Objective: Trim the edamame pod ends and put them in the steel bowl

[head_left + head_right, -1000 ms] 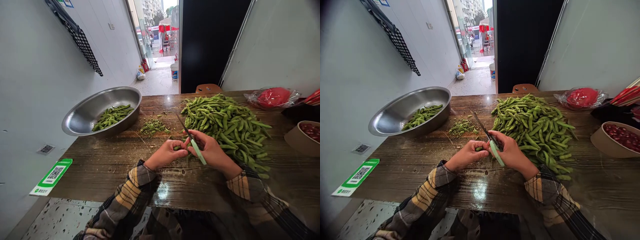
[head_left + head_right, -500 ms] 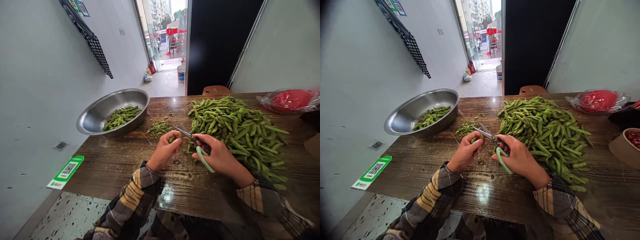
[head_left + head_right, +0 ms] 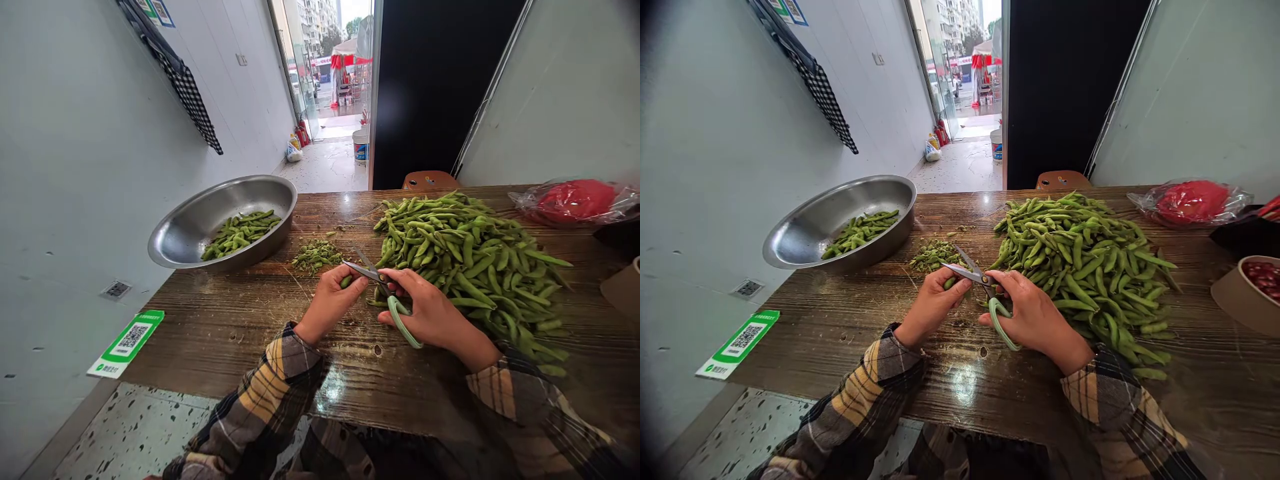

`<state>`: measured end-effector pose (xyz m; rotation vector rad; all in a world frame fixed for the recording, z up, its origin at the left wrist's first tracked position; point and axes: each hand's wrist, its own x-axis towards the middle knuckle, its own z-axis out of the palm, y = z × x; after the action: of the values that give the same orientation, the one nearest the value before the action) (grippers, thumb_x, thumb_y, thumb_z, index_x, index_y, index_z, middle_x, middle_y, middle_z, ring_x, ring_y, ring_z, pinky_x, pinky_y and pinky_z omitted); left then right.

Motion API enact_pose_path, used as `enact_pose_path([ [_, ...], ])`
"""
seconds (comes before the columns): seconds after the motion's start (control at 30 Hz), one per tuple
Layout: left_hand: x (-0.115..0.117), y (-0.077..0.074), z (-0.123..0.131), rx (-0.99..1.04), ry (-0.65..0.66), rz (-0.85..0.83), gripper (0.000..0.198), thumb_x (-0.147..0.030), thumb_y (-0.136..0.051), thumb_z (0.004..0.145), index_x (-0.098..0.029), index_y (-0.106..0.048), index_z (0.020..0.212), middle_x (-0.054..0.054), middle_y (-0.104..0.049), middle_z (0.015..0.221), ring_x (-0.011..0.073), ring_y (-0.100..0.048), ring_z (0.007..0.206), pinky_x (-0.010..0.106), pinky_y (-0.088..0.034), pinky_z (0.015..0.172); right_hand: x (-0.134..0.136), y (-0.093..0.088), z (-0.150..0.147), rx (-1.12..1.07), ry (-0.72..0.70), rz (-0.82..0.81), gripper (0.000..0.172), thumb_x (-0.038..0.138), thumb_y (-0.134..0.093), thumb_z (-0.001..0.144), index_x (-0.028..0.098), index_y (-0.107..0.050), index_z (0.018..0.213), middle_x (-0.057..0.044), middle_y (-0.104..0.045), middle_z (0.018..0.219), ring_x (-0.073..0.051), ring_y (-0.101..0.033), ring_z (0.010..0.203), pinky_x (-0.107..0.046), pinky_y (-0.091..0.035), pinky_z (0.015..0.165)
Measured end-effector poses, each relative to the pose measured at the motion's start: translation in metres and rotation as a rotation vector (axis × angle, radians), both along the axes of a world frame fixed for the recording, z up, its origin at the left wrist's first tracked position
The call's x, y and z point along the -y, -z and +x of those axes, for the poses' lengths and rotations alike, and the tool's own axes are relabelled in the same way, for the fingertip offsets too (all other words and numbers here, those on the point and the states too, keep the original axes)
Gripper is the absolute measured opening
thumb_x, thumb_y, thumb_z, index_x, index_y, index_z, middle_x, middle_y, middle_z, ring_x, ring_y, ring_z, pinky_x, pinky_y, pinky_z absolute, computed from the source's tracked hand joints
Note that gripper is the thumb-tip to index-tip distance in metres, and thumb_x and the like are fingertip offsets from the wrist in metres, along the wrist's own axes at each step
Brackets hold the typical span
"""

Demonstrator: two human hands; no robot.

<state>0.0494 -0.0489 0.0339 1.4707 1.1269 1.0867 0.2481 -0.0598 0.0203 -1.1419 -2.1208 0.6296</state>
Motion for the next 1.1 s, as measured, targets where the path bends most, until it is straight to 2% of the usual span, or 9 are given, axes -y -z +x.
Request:
enact_pose_path([
  [0.2, -0.002, -0.003, -0.003, -0.069, -0.004, 0.032, 0.021, -0.035, -0.064, 0.079, -0.014, -0.065, 0.078, -0.004, -0.046, 0.059, 0.0074, -0.036, 0.053, 0.021, -0.029, 0.05, 0.0, -0.001, 0.002, 0.001, 0.027, -0.02, 0.05, 0.035, -0.068, 0.08, 0.021, -0.056, 0.126, -0.003, -0.057, 0.086, -0.017, -0.056, 0.071, -0.032, -0.049, 0.068],
  [0.37, -0.005, -0.006, -0.008, -0.138, -0.012, 0.092, 0.022, -0.033, -0.065, 0.078, -0.014, -0.061, 0.069, -0.003, -0.043, 0.062, 0.0077, -0.036, 0.057, 0.022, -0.029, 0.052, -0.002, -0.001, 0.004, 0.003, 0.006, -0.011, 0.049, 0.035, -0.066, 0.081, 0.021, -0.058, 0.127, -0.003, -0.059, 0.084, -0.017, -0.057, 0.071, -0.031, -0.049, 0.069],
  [0.47, -0.007, -0.006, -0.011, -0.13, -0.001, 0.061, 0.02, -0.032, -0.065, 0.078, -0.014, -0.062, 0.071, -0.005, -0.039, 0.059, 0.0069, -0.034, 0.054, 0.021, -0.027, 0.051, -0.003, -0.001, 0.006, 0.002, -0.017, -0.023, 0.046, 0.033, -0.065, 0.082, 0.021, -0.059, 0.126, -0.006, -0.065, 0.092, -0.019, -0.06, 0.078, -0.032, -0.05, 0.074],
  [0.53, -0.008, -0.005, -0.012, -0.053, -0.024, -0.001, 0.019, -0.033, -0.066, 0.078, -0.014, -0.061, 0.075, -0.006, -0.038, 0.056, 0.0057, -0.031, 0.05, 0.021, -0.025, 0.048, -0.005, -0.001, 0.006, -0.014, -0.017, -0.048, 0.045, 0.033, -0.066, 0.081, 0.02, -0.061, 0.124, -0.007, -0.068, 0.1, -0.02, -0.063, 0.085, -0.034, -0.051, 0.078],
  [0.63, -0.011, -0.004, -0.015, 0.221, -0.074, -0.115, 0.021, -0.033, -0.069, 0.075, -0.017, -0.056, 0.081, -0.008, -0.04, 0.054, 0.0045, -0.03, 0.045, 0.018, -0.021, 0.042, -0.006, -0.002, 0.005, -0.057, 0.057, -0.081, 0.047, 0.036, -0.067, 0.078, 0.017, -0.062, 0.122, -0.009, -0.069, 0.102, -0.022, -0.064, 0.088, -0.035, -0.052, 0.08],
  [0.77, -0.014, -0.006, -0.017, 0.501, -0.108, -0.227, 0.027, -0.028, -0.073, 0.069, -0.017, -0.053, 0.084, -0.005, -0.052, 0.063, 0.0031, -0.036, 0.045, 0.015, -0.02, 0.038, -0.004, -0.004, 0.003, -0.058, 0.111, -0.106, 0.054, 0.037, -0.069, 0.075, 0.016, -0.06, 0.123, -0.009, -0.068, 0.102, -0.022, -0.064, 0.086, -0.035, -0.053, 0.077],
  [0.93, -0.013, -0.007, -0.017, 0.627, -0.088, -0.252, 0.028, -0.025, -0.074, 0.068, -0.017, -0.052, 0.084, -0.004, -0.056, 0.066, 0.0024, -0.038, 0.046, 0.013, -0.023, 0.038, -0.003, -0.001, 0.002, -0.077, 0.078, -0.094, 0.052, 0.035, -0.07, 0.073, 0.019, -0.059, 0.121, -0.006, -0.065, 0.095, -0.018, -0.061, 0.076, -0.034, -0.053, 0.07],
  [1.1, -0.009, -0.004, -0.011, 0.609, -0.02, -0.258, 0.026, -0.026, -0.073, 0.071, -0.016, -0.053, 0.085, -0.001, -0.06, 0.071, 0.0024, -0.04, 0.047, 0.013, -0.024, 0.039, -0.001, -0.003, -0.001, -0.063, 0.064, -0.118, 0.056, 0.036, -0.071, 0.073, 0.017, -0.057, 0.124, -0.008, -0.065, 0.101, -0.02, -0.062, 0.081, -0.034, -0.053, 0.072],
])
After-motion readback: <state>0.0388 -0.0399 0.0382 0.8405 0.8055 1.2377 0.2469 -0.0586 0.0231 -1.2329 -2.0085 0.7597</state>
